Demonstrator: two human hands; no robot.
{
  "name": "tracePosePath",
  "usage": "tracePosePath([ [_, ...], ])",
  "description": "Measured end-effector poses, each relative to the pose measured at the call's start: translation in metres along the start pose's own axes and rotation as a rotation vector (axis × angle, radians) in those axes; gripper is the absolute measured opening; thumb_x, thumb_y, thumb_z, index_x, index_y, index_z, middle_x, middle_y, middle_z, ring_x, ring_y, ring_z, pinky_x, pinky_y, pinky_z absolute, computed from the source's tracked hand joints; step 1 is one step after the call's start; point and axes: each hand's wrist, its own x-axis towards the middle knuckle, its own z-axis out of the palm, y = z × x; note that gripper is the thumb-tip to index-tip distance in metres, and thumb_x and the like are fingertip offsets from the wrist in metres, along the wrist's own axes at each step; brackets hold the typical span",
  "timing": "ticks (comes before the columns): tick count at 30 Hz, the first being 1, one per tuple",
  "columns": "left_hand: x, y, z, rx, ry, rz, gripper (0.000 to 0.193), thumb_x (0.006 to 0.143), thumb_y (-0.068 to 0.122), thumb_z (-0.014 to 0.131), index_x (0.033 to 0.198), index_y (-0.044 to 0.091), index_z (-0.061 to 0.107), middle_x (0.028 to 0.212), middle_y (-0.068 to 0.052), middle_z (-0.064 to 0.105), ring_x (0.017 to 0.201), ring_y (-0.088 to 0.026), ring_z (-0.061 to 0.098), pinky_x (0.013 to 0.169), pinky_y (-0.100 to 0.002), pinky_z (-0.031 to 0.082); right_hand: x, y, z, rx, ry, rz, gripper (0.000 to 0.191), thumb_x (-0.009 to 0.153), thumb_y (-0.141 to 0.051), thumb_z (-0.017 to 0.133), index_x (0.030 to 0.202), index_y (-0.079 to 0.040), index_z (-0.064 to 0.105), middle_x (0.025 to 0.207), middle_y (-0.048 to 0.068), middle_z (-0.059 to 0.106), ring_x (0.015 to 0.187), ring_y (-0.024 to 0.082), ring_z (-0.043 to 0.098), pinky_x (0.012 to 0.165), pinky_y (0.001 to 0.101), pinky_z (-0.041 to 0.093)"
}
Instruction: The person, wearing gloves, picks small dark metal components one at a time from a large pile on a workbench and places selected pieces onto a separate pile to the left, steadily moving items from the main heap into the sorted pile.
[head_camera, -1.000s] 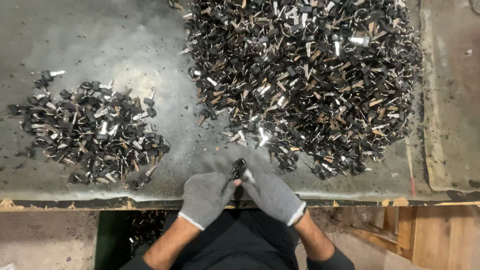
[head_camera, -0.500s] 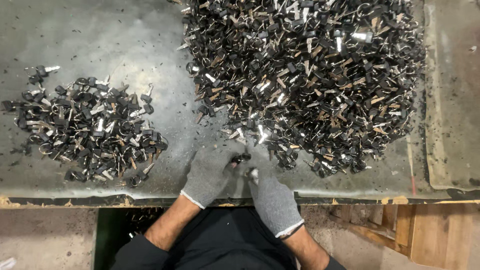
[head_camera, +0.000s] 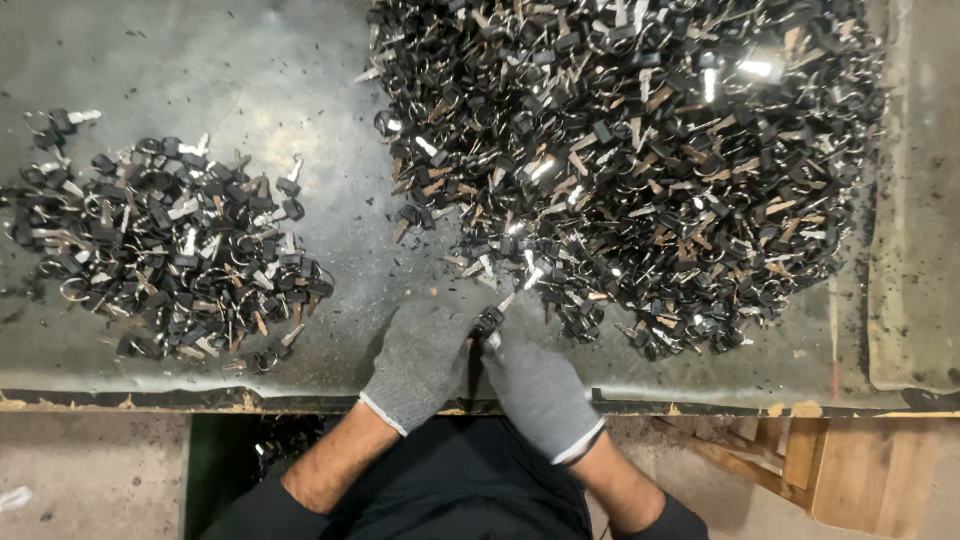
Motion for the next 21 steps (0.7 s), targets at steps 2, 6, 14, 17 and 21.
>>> tracePosePath([
  [2,0.002,-0.002,0.003,-0.083,-0.014,-0.013,0.044,0.081,0.003,0.064,0.125,0.002,0.066,0.11,-0.018,0.07,0.104,-0.039,0.064,0.091,-0.052,0.05,-0.003,-0.014,0.008,-0.222,0.008,0.088,0.041,0.104,-0.025,0.054,0.13,0.005,0.048,0.079,0.018,0.071,0.065,0.031,0.074,0.053,0.0404,0.06],
  [6,-0.003,0.0,0.016,0.276,-0.191,0.057,0.033,0.08,0.013,0.066,0.111,0.001,0.067,0.096,-0.017,0.068,0.097,-0.037,0.064,0.094,-0.055,0.05,-0.007,-0.013,0.027,-0.268,0.201,-0.003,0.021,0.094,-0.011,0.057,0.111,0.001,0.055,0.08,0.018,0.071,0.064,0.031,0.074,0.051,0.039,0.06],
  [14,0.008,0.007,0.008,0.076,-0.044,-0.067,0.042,0.077,0.008,0.069,0.119,0.008,0.072,0.108,-0.015,0.07,0.1,-0.036,0.064,0.086,-0.049,0.05,0.003,0.007,0.009,-0.184,0.115,-0.075,0.02,0.099,-0.014,0.057,0.113,0.0,0.055,0.076,0.017,0.072,0.068,0.034,0.073,0.057,0.0455,0.058],
  [17,0.016,0.005,-0.002,0.106,-0.16,-0.166,0.034,0.076,0.014,0.074,0.11,0.012,0.071,0.101,-0.013,0.071,0.1,-0.035,0.066,0.091,-0.051,0.05,0.006,0.012,-0.002,-0.231,-0.073,-0.208,0.02,0.096,-0.01,0.053,0.116,-0.007,0.059,0.084,0.017,0.069,0.06,0.027,0.074,0.046,0.0389,0.061],
  [21,0.014,0.009,-0.002,0.004,0.127,0.075,0.053,0.072,-0.003,0.061,0.124,0.005,0.066,0.113,-0.017,0.07,0.107,-0.038,0.065,0.092,-0.049,0.05,0.006,0.01,0.008,0.087,0.113,0.013,0.026,0.101,-0.022,0.056,0.117,-0.001,0.055,0.081,0.017,0.073,0.064,0.03,0.074,0.052,0.0406,0.059],
])
